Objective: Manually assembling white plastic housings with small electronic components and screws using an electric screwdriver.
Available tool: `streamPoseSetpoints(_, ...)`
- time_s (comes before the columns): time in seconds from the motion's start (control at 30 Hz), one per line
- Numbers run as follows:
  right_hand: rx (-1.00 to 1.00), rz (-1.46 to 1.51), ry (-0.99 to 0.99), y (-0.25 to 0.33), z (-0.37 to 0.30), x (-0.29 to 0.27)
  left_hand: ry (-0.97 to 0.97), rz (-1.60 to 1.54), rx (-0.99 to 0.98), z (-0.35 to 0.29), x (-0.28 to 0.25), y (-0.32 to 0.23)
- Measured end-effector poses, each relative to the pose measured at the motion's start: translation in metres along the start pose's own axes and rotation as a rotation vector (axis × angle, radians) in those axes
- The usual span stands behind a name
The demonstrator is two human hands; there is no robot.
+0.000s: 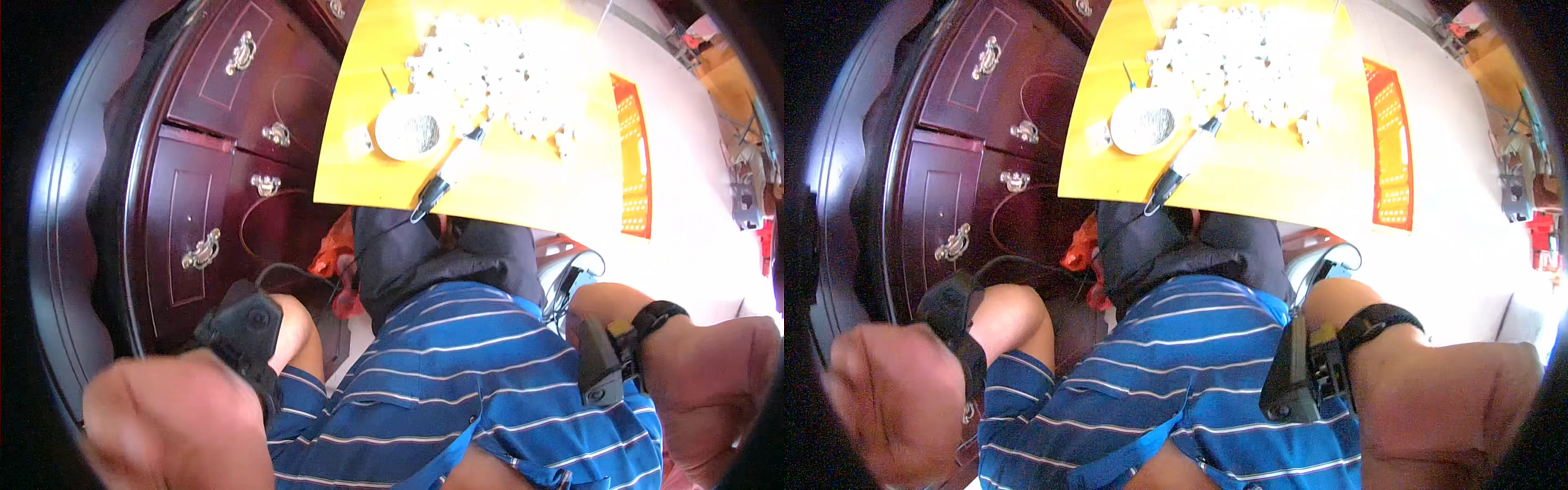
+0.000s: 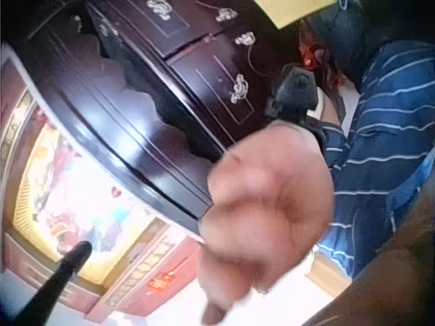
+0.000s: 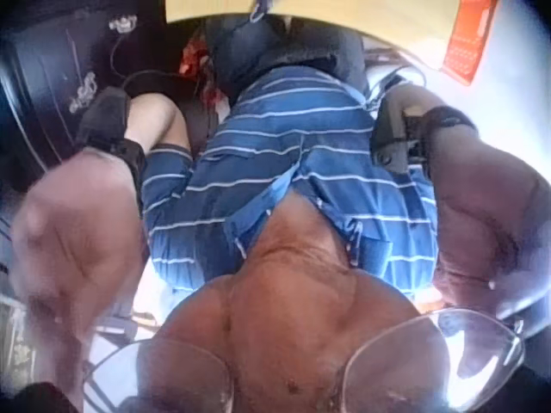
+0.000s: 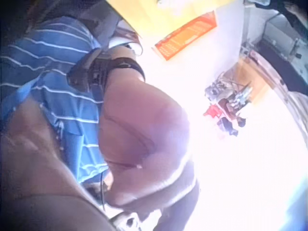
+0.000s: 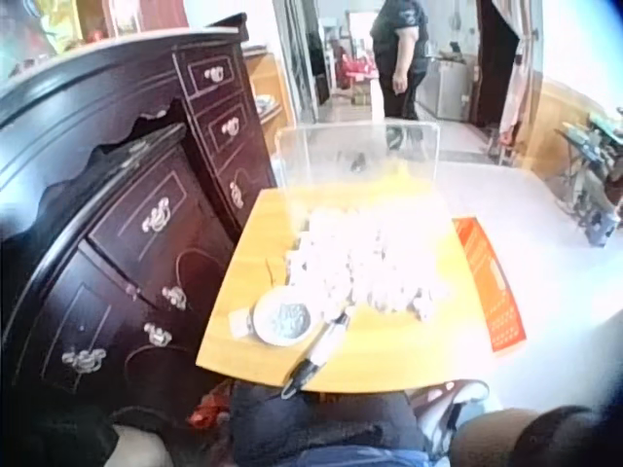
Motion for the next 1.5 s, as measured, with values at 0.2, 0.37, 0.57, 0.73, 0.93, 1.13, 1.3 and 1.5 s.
streamPoseSetpoints(0.2, 0.326, -0.027, -0.156, -0.016, -0.003, -0.022, 0.006, 0.921, -0.495, -0.017, 0.012, 0.185)
streamPoseSetpoints(0.37, 0.749, -0.567, -0.601, -0.057, -0.089, -0.120, 0.626, 1.263, -0.852, -0.101, -0.051, 0.329)
streamPoseSetpoints(0.57, 0.956, -0.327, -0.824, -0.055, -0.143, -0.161, 0.916, 1.351, -1.085, -0.105, -0.020, 0.386)
streamPoseSetpoints(0.73, 0.978, -0.343, -0.810, -0.054, -0.138, -0.159, 1.045, 1.382, -1.075, -0.111, -0.021, 0.406)
streamPoseSetpoints(0.93, 0.957, -0.303, -0.829, -0.054, -0.136, -0.158, 0.884, 1.454, -1.068, -0.121, -0.049, 0.416)
streamPoseSetpoints(1.13, 0.921, -0.167, -0.829, -0.049, -0.130, -0.159, 0.339, 0.740, -0.936, -0.097, -0.054, 0.330)
streamPoseSetpoints(1.3, 0.940, -0.057, -0.824, -0.047, -0.131, -0.152, 0.409, 0.480, -0.982, -0.084, -0.002, 0.221)
streamPoseSetpoints(1.5, 1.010, -0.064, -0.746, -0.047, -0.143, -0.142, 0.603, 0.544, -0.760, -0.099, 0.063, 0.169)
Point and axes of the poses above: each hand's wrist, its own z-axis towards the middle knuckle, its own x-axis out of the palm, y = z × x, the point moved 1 cm from there along z, towards the middle knuckle, and after that the axes turned 12 degrees about z, right-handed, at the moved point
